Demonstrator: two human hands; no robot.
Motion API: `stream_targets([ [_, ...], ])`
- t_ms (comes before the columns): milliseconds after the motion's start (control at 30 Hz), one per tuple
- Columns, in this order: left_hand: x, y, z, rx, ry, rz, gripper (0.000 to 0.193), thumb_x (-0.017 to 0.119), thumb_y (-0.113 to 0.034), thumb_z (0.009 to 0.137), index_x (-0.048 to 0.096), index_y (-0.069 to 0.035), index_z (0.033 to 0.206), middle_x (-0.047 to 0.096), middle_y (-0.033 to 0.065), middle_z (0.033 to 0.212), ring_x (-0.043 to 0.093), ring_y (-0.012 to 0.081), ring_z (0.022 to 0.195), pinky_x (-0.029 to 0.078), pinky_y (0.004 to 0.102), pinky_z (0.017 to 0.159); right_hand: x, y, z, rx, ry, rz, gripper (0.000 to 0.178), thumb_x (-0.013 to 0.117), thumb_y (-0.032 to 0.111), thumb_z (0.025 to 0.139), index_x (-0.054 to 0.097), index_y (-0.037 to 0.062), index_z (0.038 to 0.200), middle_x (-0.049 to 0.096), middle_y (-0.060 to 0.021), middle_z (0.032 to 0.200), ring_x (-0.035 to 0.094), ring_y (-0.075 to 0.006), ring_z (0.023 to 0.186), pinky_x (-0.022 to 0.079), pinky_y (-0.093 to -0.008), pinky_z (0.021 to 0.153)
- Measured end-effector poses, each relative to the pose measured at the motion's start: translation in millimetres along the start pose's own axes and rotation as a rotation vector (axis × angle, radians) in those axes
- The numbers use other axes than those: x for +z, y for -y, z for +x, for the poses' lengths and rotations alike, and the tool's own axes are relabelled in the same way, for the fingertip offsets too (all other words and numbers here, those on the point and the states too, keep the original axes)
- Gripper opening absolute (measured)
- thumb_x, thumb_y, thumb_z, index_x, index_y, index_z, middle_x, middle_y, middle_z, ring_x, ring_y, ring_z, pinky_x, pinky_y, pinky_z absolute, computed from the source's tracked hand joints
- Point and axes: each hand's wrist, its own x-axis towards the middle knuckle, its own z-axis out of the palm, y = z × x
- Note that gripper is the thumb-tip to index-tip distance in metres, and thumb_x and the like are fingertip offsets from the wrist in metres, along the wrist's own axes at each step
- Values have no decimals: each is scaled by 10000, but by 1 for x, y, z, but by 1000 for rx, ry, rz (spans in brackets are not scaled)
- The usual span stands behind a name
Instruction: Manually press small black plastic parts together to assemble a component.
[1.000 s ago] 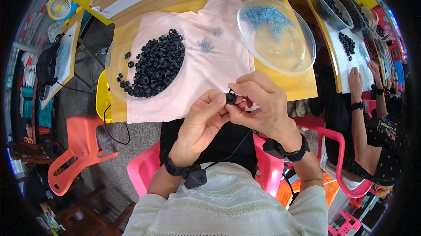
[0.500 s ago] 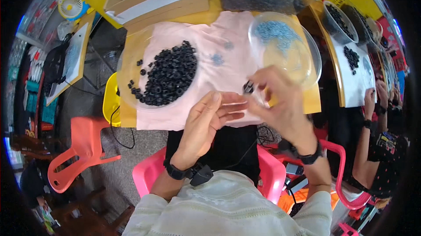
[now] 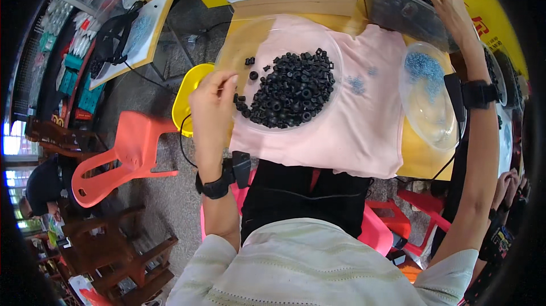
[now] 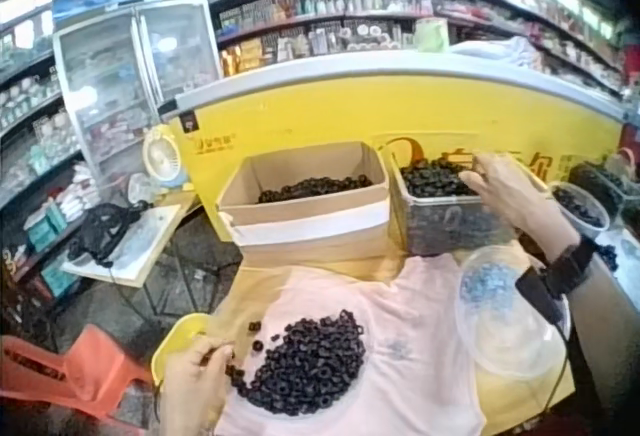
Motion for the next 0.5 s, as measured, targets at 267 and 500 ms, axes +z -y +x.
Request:
stream_targets([
  [267, 28, 19, 8, 280, 165, 322, 288, 559, 21, 866, 615, 25, 1149, 622, 200, 1189, 588, 353, 1109, 444, 362, 964, -63, 156, -89, -18, 182, 473, 147, 673, 77, 826, 686, 37, 966, 688, -158, 856, 663, -288, 717, 517, -356, 658],
  [500, 32, 12, 9, 185, 213, 241, 255, 610, 46, 829, 630, 41, 1083, 622, 170, 969, 636, 295, 854, 497, 323, 783, -36, 188, -166, 163, 339, 690, 92, 639, -3, 803, 622, -29, 890, 633, -197, 871, 639, -358, 782, 507, -418, 695],
])
